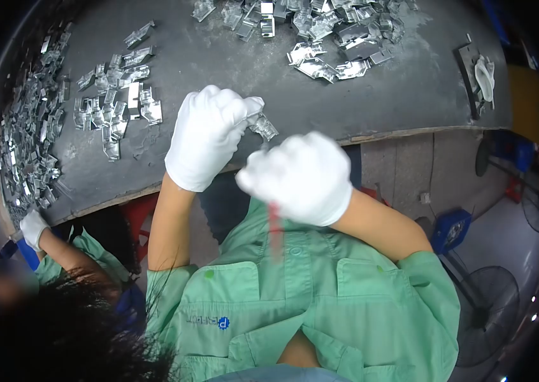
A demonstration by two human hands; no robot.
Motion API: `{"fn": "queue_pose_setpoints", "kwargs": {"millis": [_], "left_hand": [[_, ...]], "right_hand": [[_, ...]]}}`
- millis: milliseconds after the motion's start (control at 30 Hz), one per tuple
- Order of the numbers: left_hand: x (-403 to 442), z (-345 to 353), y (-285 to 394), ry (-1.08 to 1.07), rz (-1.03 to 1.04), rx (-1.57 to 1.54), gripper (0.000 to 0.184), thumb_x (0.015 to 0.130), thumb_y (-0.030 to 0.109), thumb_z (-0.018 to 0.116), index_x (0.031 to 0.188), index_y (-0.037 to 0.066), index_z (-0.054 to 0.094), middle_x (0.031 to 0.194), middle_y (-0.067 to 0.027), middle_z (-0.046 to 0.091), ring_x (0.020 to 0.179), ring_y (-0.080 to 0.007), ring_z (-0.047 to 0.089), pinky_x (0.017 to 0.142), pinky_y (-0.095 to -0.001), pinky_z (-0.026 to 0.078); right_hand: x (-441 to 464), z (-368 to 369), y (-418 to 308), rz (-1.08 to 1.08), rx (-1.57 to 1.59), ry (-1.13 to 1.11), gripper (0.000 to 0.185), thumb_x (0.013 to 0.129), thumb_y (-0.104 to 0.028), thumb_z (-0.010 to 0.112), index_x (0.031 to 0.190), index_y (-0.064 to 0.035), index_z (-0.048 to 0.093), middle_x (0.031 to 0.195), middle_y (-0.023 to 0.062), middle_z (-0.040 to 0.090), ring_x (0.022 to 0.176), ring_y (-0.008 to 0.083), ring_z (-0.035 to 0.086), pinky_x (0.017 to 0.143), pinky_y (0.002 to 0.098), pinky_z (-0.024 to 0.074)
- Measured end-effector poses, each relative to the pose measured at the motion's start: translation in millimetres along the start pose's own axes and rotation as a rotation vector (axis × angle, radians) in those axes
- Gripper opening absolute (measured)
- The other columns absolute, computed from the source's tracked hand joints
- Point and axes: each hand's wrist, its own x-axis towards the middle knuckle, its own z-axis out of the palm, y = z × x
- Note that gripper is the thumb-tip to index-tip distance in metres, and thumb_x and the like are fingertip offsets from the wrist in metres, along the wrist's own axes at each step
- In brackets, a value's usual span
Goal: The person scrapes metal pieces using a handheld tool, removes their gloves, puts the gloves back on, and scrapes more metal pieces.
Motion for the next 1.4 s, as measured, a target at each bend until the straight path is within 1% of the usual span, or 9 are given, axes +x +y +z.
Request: {"fn": "queue_pose_setpoints", "kwargs": {"millis": [200, 333, 567, 700, 800, 967, 1100, 1233, 1400], "left_hand": [[-1, 2, -1, 0.018, 0.003, -0.032, 0.032, 0.072, 0.005, 0.077, 0.100, 0.015, 0.064, 0.077, -0.0026, 0.060, 0.073, -0.0281, 0.058, 0.063, -0.0413, 0.047], [0, 1, 1, 0.018, 0.003, -0.020, 0.032, 0.072, 0.005, 0.078, 0.099, 0.015, 0.064, 0.077, -0.0026, 0.061, 0.073, -0.0282, 0.059, 0.063, -0.0413, 0.048], [0, 1, -1, 0.026, 0.008, -0.020, 0.029, 0.073, 0.006, 0.077, 0.097, 0.015, 0.064, 0.076, -0.0023, 0.061, 0.074, -0.0276, 0.059, 0.063, -0.0408, 0.048], [0, 1, 0, 0.000, -0.004, 0.003, 0.029, 0.074, 0.006, 0.077, 0.098, 0.016, 0.064, 0.076, -0.0023, 0.060, 0.073, -0.0273, 0.060, 0.063, -0.0409, 0.048], [0, 0, 1, 0.009, -0.014, -0.020, 0.030, 0.074, 0.007, 0.077, 0.099, 0.016, 0.064, 0.074, -0.0028, 0.058, 0.072, -0.0273, 0.058, 0.063, -0.0412, 0.047], [1, -2, 1, -0.023, -0.017, 0.004, 0.029, 0.074, 0.007, 0.076, 0.100, 0.016, 0.064, 0.076, -0.0033, 0.059, 0.074, -0.0272, 0.058, 0.064, -0.0408, 0.047], [-3, -12, 5, 0.128, -0.037, 0.077, 0.018, 0.077, 0.010, 0.070, 0.094, 0.015, 0.068, 0.077, -0.0034, 0.059, 0.077, -0.0250, 0.060, 0.067, -0.0393, 0.047], [-2, -57, 5, 0.278, -0.513, 0.601, 0.020, 0.076, 0.011, 0.070, 0.095, 0.017, 0.071, 0.066, -0.0038, 0.050, 0.059, -0.0225, 0.054, 0.052, -0.0379, 0.042], [39, -15, 50, 0.148, -0.180, 0.404, 0.036, 0.078, 0.020, 0.079, 0.113, 0.023, 0.072, 0.081, -0.0005, 0.060, 0.073, -0.0213, 0.057, 0.066, -0.0365, 0.045]], "right_hand": [[-4, -9, 14, 0.058, 0.080, -0.082, 0.010, 0.077, -0.022, 0.070, 0.081, -0.0143, 0.065, 0.067, -0.0014, 0.054, 0.059, 0.0202, 0.056, 0.052, 0.0356, 0.0437], [-6, -12, 7, 1.136, 1.140, 0.206, 0.011, 0.078, -0.006, 0.068, 0.089, -0.0037, 0.067, 0.074, 0.0056, 0.065, 0.067, 0.0224, 0.067, 0.061, 0.0329, 0.0536], [-12, -6, 10, 0.077, 0.005, -0.008, 0.011, 0.081, -0.020, 0.070, 0.082, -0.0118, 0.064, 0.065, -0.0005, 0.051, 0.062, 0.0169, 0.054, 0.054, 0.0335, 0.0430], [-12, -3, 7, 0.013, 0.028, 0.064, 0.010, 0.083, -0.022, 0.069, 0.084, -0.0127, 0.065, 0.068, -0.0035, 0.057, 0.064, 0.0151, 0.055, 0.055, 0.0322, 0.0435], [-6, -7, 18, 0.643, 0.652, 0.079, 0.005, 0.086, -0.013, 0.068, 0.089, -0.0092, 0.067, 0.074, 0.0007, 0.064, 0.069, 0.0190, 0.061, 0.058, 0.0342, 0.0472], [4, 2, 25, 0.201, 0.280, 0.083, 0.008, 0.088, -0.008, 0.070, 0.094, -0.0099, 0.067, 0.076, 0.0033, 0.066, 0.069, 0.0229, 0.063, 0.060, 0.0353, 0.0495], [-2, 3, 21, 0.942, 1.291, 0.213, 0.013, 0.100, -0.017, 0.061, 0.098, -0.0045, 0.064, 0.088, 0.0063, 0.073, 0.069, 0.0133, 0.065, 0.061, 0.0269, 0.0515], [-32, -9, 58, 1.106, 1.072, 0.644, 0.036, 0.106, -0.031, 0.050, 0.096, 0.0011, 0.062, 0.084, 0.0117, 0.071, 0.059, 0.0109, 0.063, 0.054, 0.0213, 0.0481], [-54, -5, 74, 1.219, 1.094, 0.747, 0.040, 0.106, -0.035, 0.049, 0.095, 0.0007, 0.063, 0.078, 0.0089, 0.068, 0.054, 0.0106, 0.061, 0.050, 0.0210, 0.0459]]}}
